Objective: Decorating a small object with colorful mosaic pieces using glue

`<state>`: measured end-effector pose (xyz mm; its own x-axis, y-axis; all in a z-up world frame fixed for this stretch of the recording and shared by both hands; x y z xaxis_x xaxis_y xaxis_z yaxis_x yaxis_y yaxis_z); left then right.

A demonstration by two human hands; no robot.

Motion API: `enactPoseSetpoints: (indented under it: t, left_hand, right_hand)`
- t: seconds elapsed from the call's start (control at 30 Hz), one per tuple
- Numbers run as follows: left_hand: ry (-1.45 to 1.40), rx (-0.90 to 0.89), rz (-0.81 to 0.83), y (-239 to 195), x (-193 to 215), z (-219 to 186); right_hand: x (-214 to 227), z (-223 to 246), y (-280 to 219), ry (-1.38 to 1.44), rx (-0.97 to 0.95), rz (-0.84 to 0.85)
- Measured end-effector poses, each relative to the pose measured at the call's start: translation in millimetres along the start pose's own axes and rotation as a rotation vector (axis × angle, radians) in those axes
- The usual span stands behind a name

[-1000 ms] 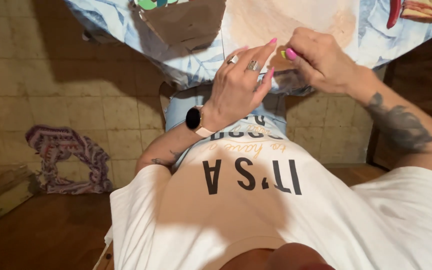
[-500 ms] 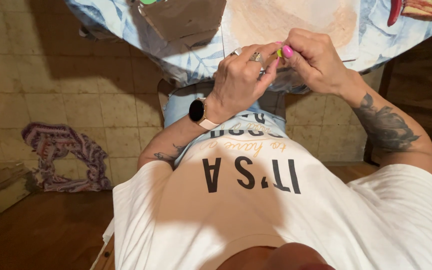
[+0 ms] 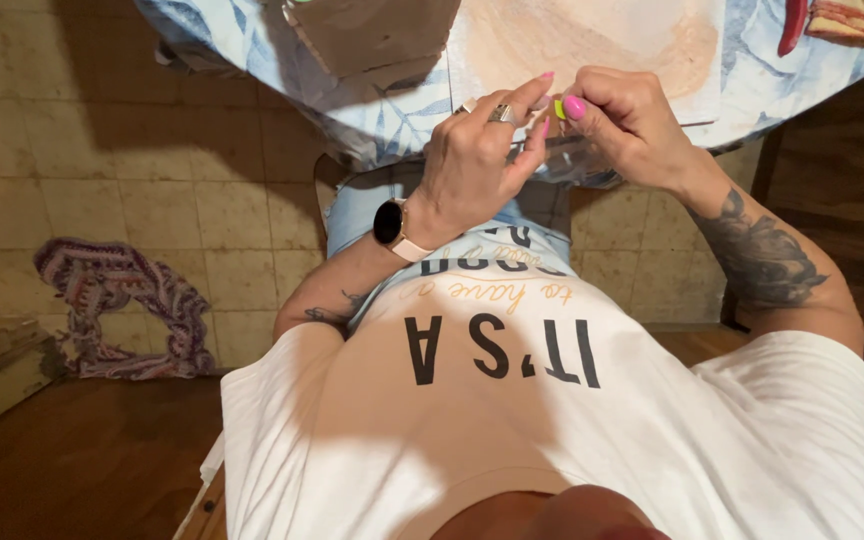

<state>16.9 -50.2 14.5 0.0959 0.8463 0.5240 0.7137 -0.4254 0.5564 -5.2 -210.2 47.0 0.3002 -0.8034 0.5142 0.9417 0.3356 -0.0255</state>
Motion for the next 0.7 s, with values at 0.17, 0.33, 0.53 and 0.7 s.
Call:
enactPoseSetpoints:
  t: [0.17, 0.33, 0.53, 0.7]
  left_hand:
    - [-0.031, -0.024, 0.010, 6, 6, -4]
    - [-0.035, -0.017, -0.008, 6, 7, -6]
    - [0.040, -0.084, 0.089, -3, 18, -6]
    - [0.230, -0.268, 0.126, -15, 33, -5]
  right_hand:
    - [-2, 0, 2, -0.042, 0.037, -0.004]
    - [-2, 2, 3, -0.073, 0.073, -0.012]
    - [-6, -9, 11, -0.341, 0.297, -0.053]
    - [-20, 1, 39, -0.885, 0.536, -0.129]
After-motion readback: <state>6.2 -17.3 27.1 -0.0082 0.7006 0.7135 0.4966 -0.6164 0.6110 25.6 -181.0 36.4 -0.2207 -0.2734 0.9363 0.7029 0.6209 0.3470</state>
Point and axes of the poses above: each hand's wrist, its own y-axis towards the middle knuckle, its own x-axis out of the back of the hand, z = x × y, the point moved 2 cm from there along y, towards the middle knuckle, and after that the axes turned 1 degree about y, right-handed, at the moved point
